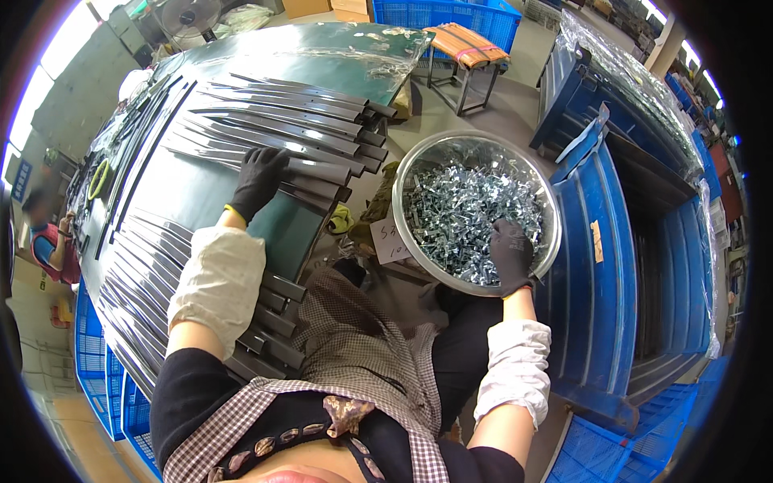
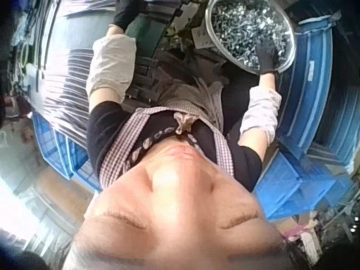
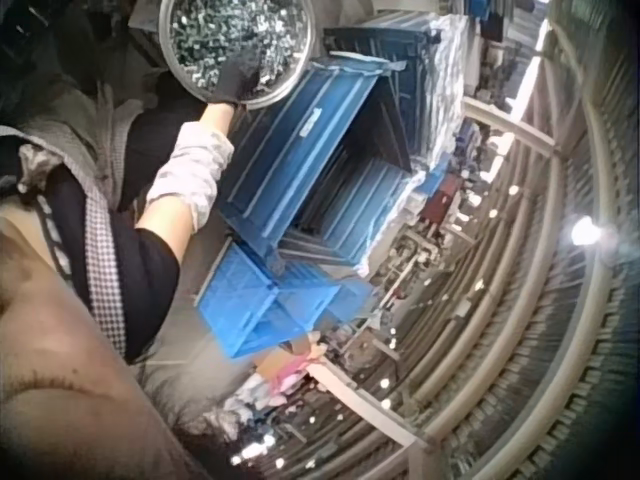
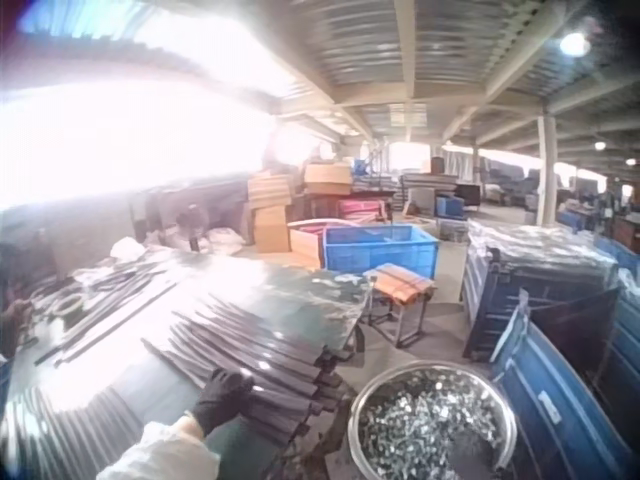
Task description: The person repeatedly picks up long metal bars from a table and inserts small metal pieces into them. The person places the assembled bars back on the table and continues the process with the next bar.
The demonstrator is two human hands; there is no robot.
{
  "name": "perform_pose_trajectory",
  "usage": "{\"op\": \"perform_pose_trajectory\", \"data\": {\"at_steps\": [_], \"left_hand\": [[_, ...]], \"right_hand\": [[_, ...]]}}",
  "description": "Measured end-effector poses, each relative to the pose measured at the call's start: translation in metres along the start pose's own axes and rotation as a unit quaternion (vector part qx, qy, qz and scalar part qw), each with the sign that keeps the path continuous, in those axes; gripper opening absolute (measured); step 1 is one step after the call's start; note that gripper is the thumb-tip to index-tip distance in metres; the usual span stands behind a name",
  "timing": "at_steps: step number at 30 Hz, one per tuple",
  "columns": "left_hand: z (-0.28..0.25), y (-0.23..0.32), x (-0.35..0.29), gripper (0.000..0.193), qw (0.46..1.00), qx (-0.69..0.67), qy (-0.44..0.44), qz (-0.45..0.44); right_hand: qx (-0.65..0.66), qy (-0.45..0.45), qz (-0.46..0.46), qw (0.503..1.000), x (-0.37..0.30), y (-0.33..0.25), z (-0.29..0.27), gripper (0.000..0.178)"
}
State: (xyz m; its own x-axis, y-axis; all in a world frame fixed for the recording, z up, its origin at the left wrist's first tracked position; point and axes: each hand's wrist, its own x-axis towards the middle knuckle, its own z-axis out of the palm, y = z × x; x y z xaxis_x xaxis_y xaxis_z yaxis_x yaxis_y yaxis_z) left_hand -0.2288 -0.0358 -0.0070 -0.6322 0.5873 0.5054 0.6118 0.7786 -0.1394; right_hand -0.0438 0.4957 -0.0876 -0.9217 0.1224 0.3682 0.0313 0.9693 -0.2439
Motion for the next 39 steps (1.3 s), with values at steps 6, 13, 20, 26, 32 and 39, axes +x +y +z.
{"op": "perform_pose_trajectory", "data": {"at_steps": [6,13,20,26,32,39], "left_hand": [[-0.038,0.026,-0.054,0.044,0.994,-0.095,-0.038,0.032],[-0.062,0.054,-0.072,0.030,0.970,-0.201,-0.134,-0.005],[-0.080,0.097,-0.073,0.025,0.965,-0.207,-0.159,0.008],[-0.101,0.117,-0.066,0.020,0.965,-0.223,-0.128,0.051],[-0.145,0.186,-0.052,0.020,0.887,-0.410,-0.206,-0.055],[-0.152,0.235,-0.069,0.021,0.819,-0.527,-0.228,0.008]], "right_hand": [[0.238,0.009,0.044,0.970,0.008,-0.043,-0.033,0.029],[0.432,-0.024,0.115,0.894,-0.005,-0.063,-0.036,0.036],[0.550,-0.060,0.204,0.808,-0.013,-0.065,-0.038,0.031],[0.625,-0.078,0.141,0.764,-0.046,-0.129,-0.073,0.030],[0.717,-0.133,0.144,0.668,-0.073,-0.171,-0.086,0.046],[0.528,-0.081,-0.182,0.826,-0.127,-0.248,-0.091,0.066]]}}
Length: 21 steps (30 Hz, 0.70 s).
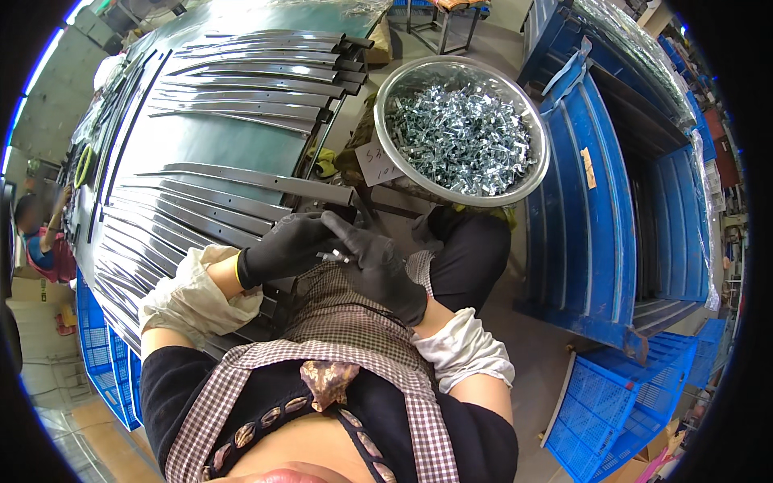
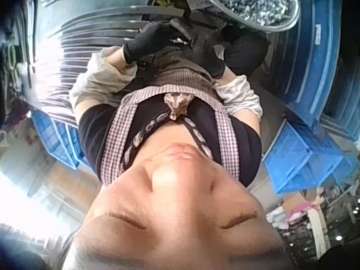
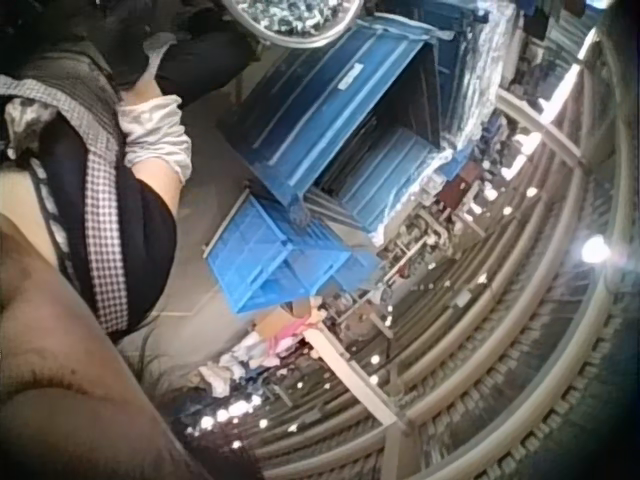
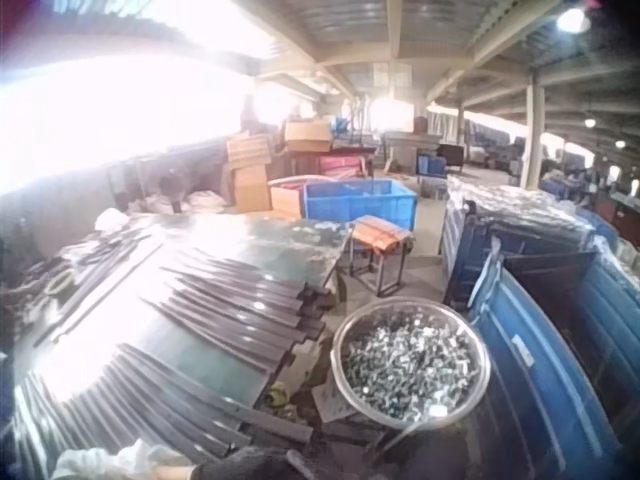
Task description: The person repeatedly picks up long metal bars from a table and inserts small metal pieces into them. The person places the assembled bars back on the table and continues the process with the next bar.
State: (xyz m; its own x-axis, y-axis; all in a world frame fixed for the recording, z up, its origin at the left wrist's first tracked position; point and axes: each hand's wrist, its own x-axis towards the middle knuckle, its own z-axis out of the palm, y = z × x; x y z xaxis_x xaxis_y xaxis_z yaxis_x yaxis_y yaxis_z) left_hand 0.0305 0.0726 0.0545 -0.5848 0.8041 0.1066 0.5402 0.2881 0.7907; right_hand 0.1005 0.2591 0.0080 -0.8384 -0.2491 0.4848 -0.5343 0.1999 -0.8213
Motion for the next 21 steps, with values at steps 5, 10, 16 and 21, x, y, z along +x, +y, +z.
{"op": "perform_pose_trajectory", "data": {"at_steps": [5,10,16,21], "left_hand": [[0.002,-0.011,-0.019,0.029,0.997,0.029,-0.051,-0.043],[0.003,-0.008,-0.019,0.034,0.984,0.107,-0.104,-0.099],[0.015,-0.028,-0.018,0.032,0.983,0.109,-0.115,-0.097],[-0.007,-0.010,0.003,0.035,0.972,0.180,-0.106,-0.108]], "right_hand": [[-0.145,-0.048,0.032,0.988,-0.012,0.004,0.009,0.069],[-0.207,-0.111,0.065,0.970,-0.008,0.003,-0.006,0.062],[-0.196,-0.100,0.084,0.972,-0.008,0.002,-0.007,0.059],[-0.168,-0.062,0.098,0.979,-0.012,0.015,-0.013,0.056]]}}
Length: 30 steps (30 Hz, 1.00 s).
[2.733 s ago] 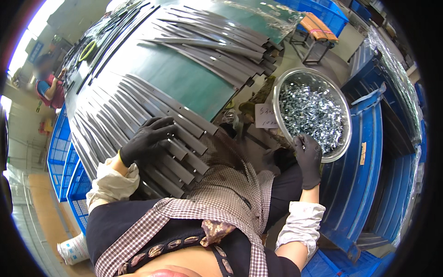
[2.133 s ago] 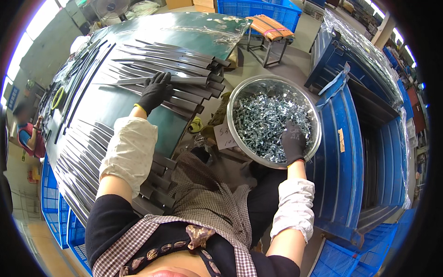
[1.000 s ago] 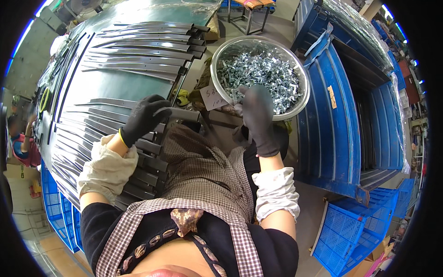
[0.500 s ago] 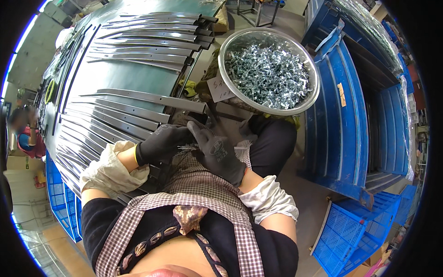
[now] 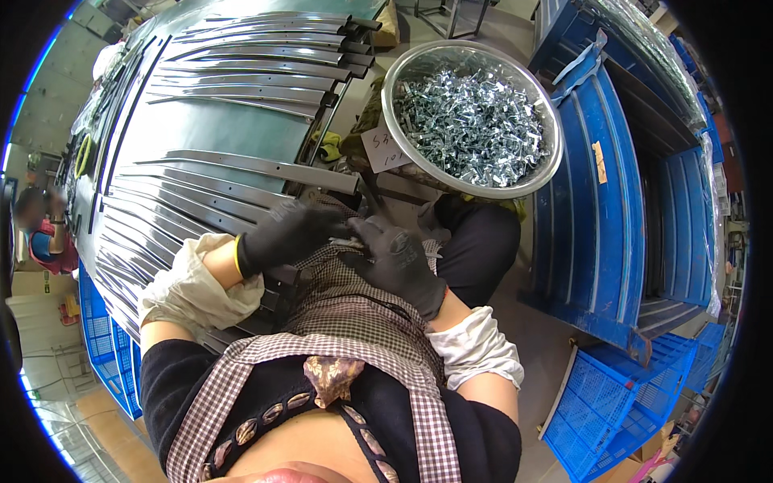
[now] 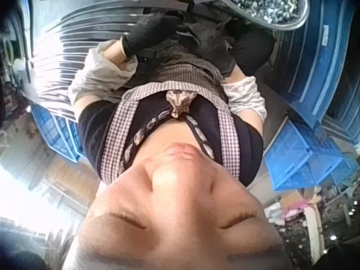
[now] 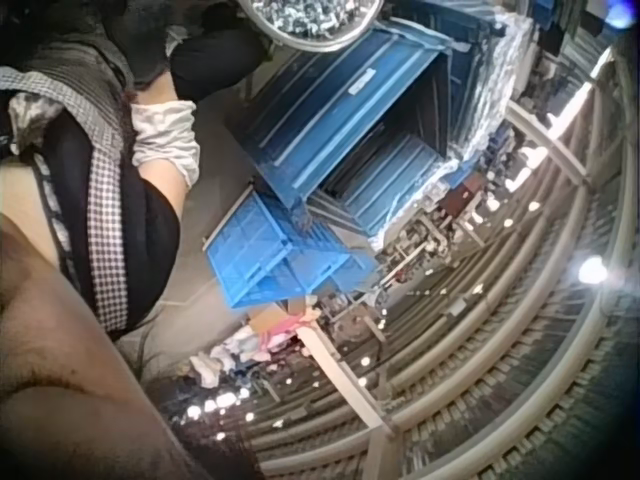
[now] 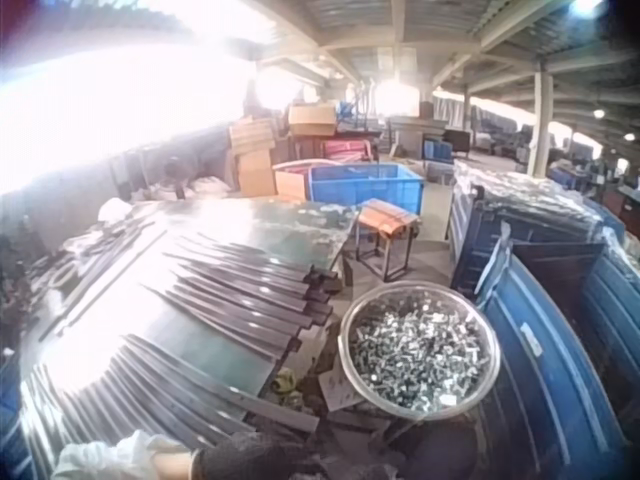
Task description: The person repeatedly picks up long metal bars from a table and inserts small metal pieces into them. The person places the assembled bars back on the table and continues the process with the next bar.
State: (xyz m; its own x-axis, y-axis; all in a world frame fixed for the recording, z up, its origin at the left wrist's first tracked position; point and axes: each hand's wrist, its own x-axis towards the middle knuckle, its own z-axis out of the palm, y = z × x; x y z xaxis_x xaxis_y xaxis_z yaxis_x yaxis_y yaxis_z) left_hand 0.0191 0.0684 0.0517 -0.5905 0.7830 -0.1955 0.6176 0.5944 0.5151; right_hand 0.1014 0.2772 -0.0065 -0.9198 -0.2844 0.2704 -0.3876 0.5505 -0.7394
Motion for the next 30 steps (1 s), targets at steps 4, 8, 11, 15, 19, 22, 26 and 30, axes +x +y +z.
{"op": "perform_pose_trajectory", "data": {"at_steps": [4,8,11,15,19,22,26,30], "left_hand": [[-0.015,-0.044,0.017,0.042,0.966,0.142,0.186,0.110],[-0.002,-0.087,0.030,0.042,0.949,0.231,0.150,0.151],[-0.007,-0.083,0.034,0.040,0.958,0.199,0.143,0.150],[-0.007,-0.083,0.031,0.039,0.960,0.156,0.149,0.176],[-0.009,-0.078,0.028,0.046,0.979,0.081,0.127,0.140],[-0.007,-0.082,0.029,0.052,0.987,0.013,0.105,0.118],[-0.006,-0.085,0.030,0.055,0.989,0.017,0.089,0.117],[-0.004,-0.087,0.030,0.055,0.989,0.007,0.086,0.116]], "right_hand": [[0.033,0.056,0.030,0.997,0.006,0.030,-0.005,0.049],[0.279,0.061,0.156,0.946,0.007,0.035,-0.008,0.043],[0.312,0.047,0.208,0.926,0.008,0.047,-0.008,0.041],[0.266,0.018,0.197,0.944,0.020,0.039,-0.014,0.041],[0.222,0.035,0.117,0.967,0.025,0.047,0.000,0.040],[0.017,-0.009,0.060,0.998,0.027,0.063,-0.004,0.042],[-0.037,0.015,-0.031,0.999,0.036,0.069,-0.004,0.038],[-0.053,-0.014,-0.042,0.998,0.051,0.061,-0.004,0.034]]}}
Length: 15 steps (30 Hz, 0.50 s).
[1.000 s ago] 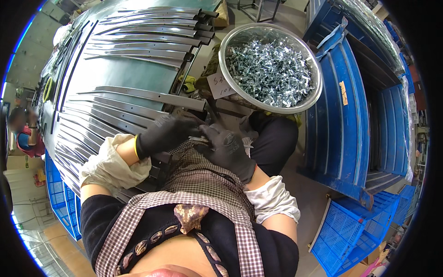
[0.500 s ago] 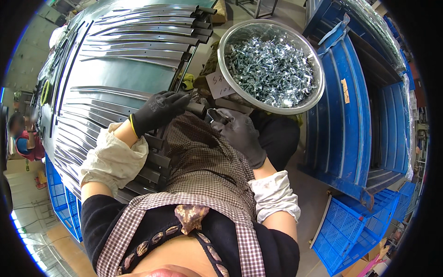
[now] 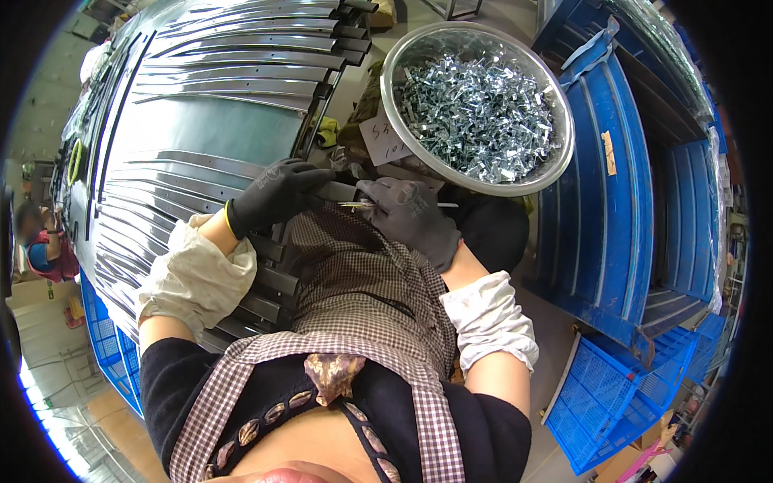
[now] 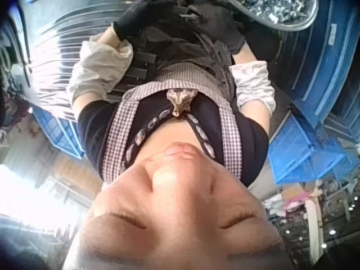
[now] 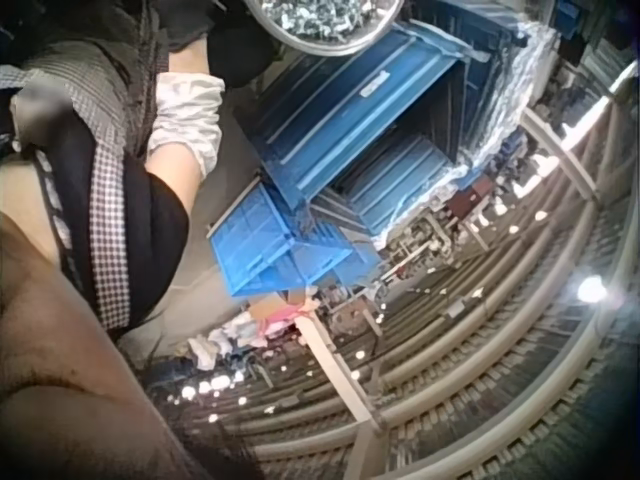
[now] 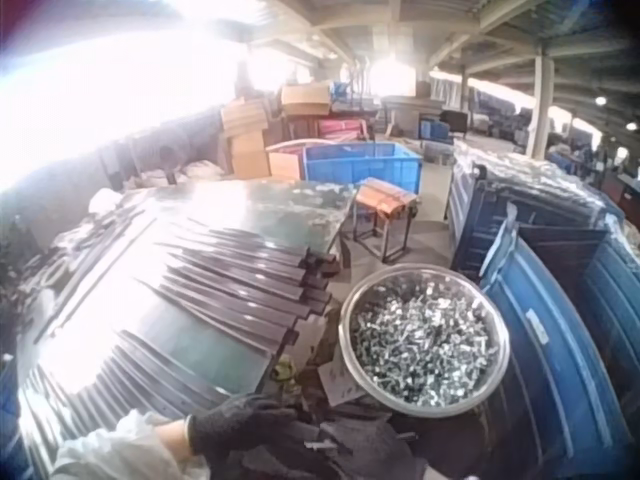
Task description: The person repeatedly picks up long metal bars from a table and inserts small metal pieces into them. The person places the assembled bars back on the table and continues the process with the next bar.
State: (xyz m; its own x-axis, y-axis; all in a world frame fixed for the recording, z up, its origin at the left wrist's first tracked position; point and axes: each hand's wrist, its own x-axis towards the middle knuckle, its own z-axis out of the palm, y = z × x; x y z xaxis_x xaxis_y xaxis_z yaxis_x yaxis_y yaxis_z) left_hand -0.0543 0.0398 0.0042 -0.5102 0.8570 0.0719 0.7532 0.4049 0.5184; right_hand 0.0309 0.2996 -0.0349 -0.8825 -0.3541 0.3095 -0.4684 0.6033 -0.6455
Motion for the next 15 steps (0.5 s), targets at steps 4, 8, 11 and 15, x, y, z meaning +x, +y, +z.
{"op": "perform_pose_trajectory", "data": {"at_steps": [4,8,11,15], "left_hand": [[0.000,-0.003,0.001,0.054,1.000,0.002,-0.008,0.010],[-0.004,0.002,0.004,0.052,1.000,-0.009,-0.013,-0.016],[-0.005,0.005,0.007,0.049,0.999,-0.004,0.042,0.025],[-0.003,0.004,0.002,0.049,0.999,0.026,0.037,0.019]], "right_hand": [[0.078,-0.031,0.003,0.996,0.015,0.010,0.000,0.026],[0.022,-0.078,0.042,0.996,0.016,0.016,0.005,0.022],[-0.026,-0.034,0.069,0.997,0.002,0.016,0.010,0.021],[0.020,-0.010,0.093,0.995,-0.032,0.011,-0.007,0.023]]}}
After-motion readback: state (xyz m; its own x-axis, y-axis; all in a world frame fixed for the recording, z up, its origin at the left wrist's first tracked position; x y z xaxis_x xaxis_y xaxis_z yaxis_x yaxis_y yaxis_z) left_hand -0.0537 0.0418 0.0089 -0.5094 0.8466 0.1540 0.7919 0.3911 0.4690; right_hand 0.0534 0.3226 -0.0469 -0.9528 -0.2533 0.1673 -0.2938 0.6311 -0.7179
